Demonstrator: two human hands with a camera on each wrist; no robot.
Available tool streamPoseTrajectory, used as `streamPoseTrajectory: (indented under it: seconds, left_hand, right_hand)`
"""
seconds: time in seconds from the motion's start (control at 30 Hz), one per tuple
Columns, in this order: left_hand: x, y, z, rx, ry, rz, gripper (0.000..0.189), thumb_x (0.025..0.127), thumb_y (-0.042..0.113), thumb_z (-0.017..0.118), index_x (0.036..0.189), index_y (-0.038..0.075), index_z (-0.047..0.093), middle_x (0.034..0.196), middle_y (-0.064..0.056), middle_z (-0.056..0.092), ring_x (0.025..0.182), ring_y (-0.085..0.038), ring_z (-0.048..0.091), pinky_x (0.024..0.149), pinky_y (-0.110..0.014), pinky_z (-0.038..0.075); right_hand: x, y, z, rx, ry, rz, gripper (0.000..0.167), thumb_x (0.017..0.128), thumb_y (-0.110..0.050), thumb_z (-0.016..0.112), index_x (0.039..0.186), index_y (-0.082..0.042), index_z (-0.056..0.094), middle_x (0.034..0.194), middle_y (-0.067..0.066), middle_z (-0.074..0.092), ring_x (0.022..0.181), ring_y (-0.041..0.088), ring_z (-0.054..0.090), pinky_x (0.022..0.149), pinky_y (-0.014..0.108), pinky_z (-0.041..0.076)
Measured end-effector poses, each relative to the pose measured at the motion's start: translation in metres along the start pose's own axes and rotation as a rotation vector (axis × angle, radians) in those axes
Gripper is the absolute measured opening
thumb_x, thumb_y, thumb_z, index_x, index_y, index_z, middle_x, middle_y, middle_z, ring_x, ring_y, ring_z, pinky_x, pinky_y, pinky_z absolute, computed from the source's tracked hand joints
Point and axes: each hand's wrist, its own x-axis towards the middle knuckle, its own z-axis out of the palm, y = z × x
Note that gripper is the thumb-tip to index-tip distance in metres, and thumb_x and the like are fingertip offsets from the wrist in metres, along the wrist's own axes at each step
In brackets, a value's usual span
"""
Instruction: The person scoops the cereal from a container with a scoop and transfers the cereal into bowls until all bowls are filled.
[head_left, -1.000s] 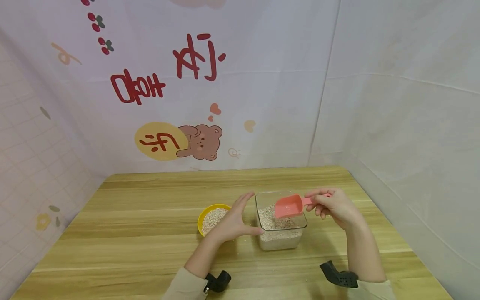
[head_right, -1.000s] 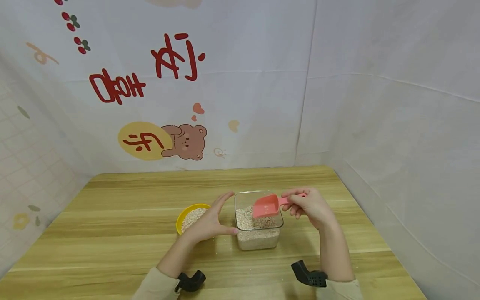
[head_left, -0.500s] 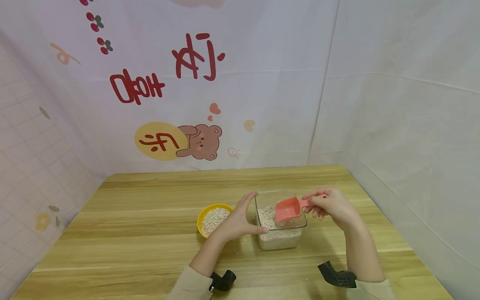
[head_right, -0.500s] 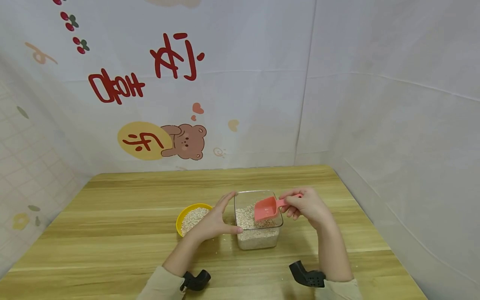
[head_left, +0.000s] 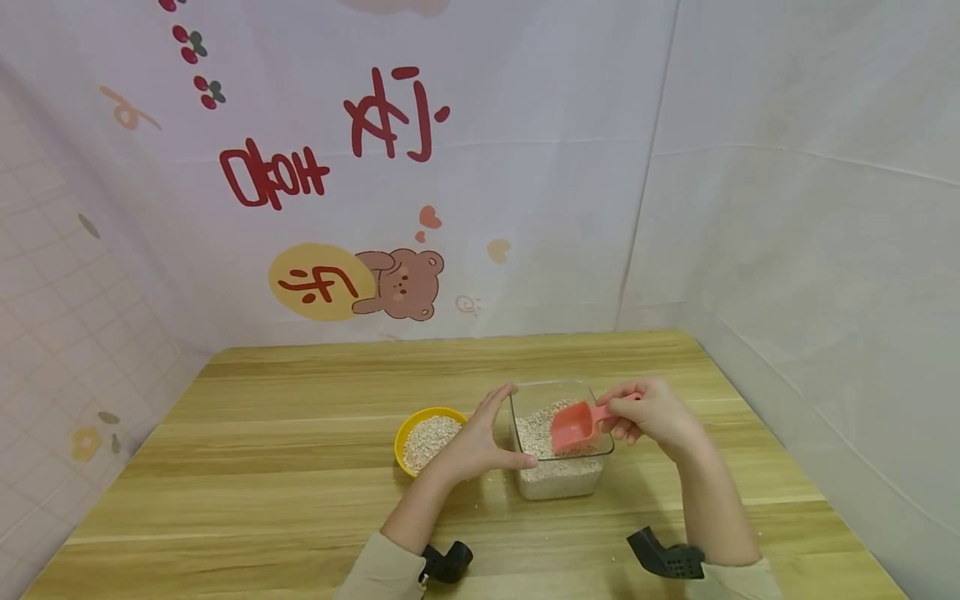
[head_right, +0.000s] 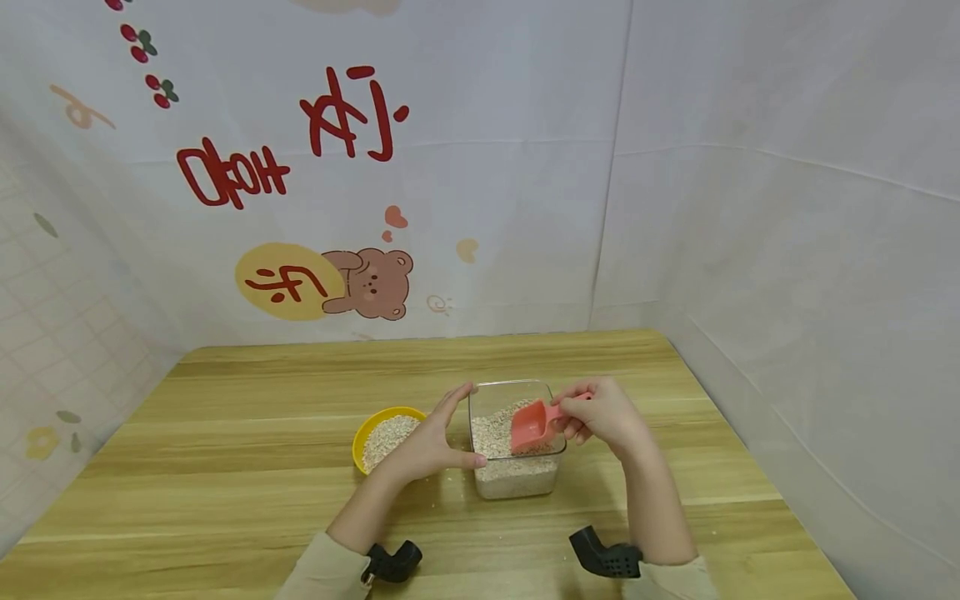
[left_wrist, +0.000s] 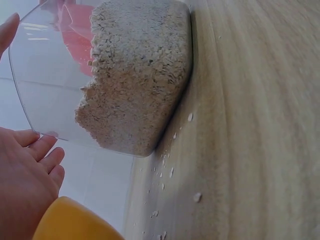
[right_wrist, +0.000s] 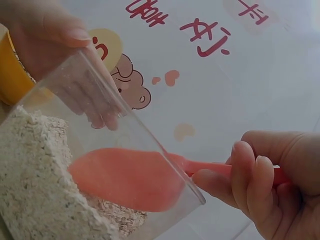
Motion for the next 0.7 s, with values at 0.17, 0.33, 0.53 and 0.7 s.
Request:
streamPoseTrajectory:
  seconds: [0.17,0.33,0.53,0.7]
  left_hand:
    - [0.000,0.000,0.001,-0.013,0.003,0.001,0.106,0.068,0.043,0.085,0.152,0.028,0.022,0.155,0.007,0.021,0.141,-0.025,0.018,0.107,-0.059,0.021]
    - [-0.001,-0.001,0.001,-0.019,0.008,0.007,0.106,0.067,0.044,0.085,0.152,0.028,0.023,0.155,0.007,0.021,0.141,-0.024,0.019,0.107,-0.058,0.021]
    - [-0.002,-0.002,0.004,-0.025,0.009,0.005,0.107,0.066,0.045,0.085,0.151,0.028,0.023,0.155,0.006,0.021,0.141,-0.027,0.019,0.106,-0.060,0.022]
    - [-0.003,-0.002,0.005,-0.031,0.013,0.007,0.106,0.066,0.044,0.086,0.151,0.029,0.024,0.154,0.006,0.023,0.140,-0.027,0.021,0.106,-0.060,0.023]
  right_hand:
    - [0.000,-0.001,0.007,-0.007,0.002,0.007,0.027,0.088,0.001,0.054,0.109,0.018,0.060,0.072,0.016,0.068,0.052,0.011,0.057,0.048,0.023,0.049]
    - [0.004,0.001,0.020,-0.002,0.013,0.024,0.027,0.089,0.001,0.056,0.108,0.018,0.061,0.070,0.016,0.068,0.052,0.012,0.058,0.046,0.023,0.048]
    - [0.008,0.003,0.034,0.031,0.020,0.051,0.025,0.090,0.001,0.054,0.107,0.018,0.060,0.071,0.016,0.068,0.052,0.013,0.061,0.045,0.022,0.048]
    - [0.007,0.002,0.040,0.034,0.026,0.045,0.025,0.091,0.000,0.056,0.107,0.019,0.060,0.074,0.017,0.069,0.058,0.017,0.066,0.047,0.024,0.051]
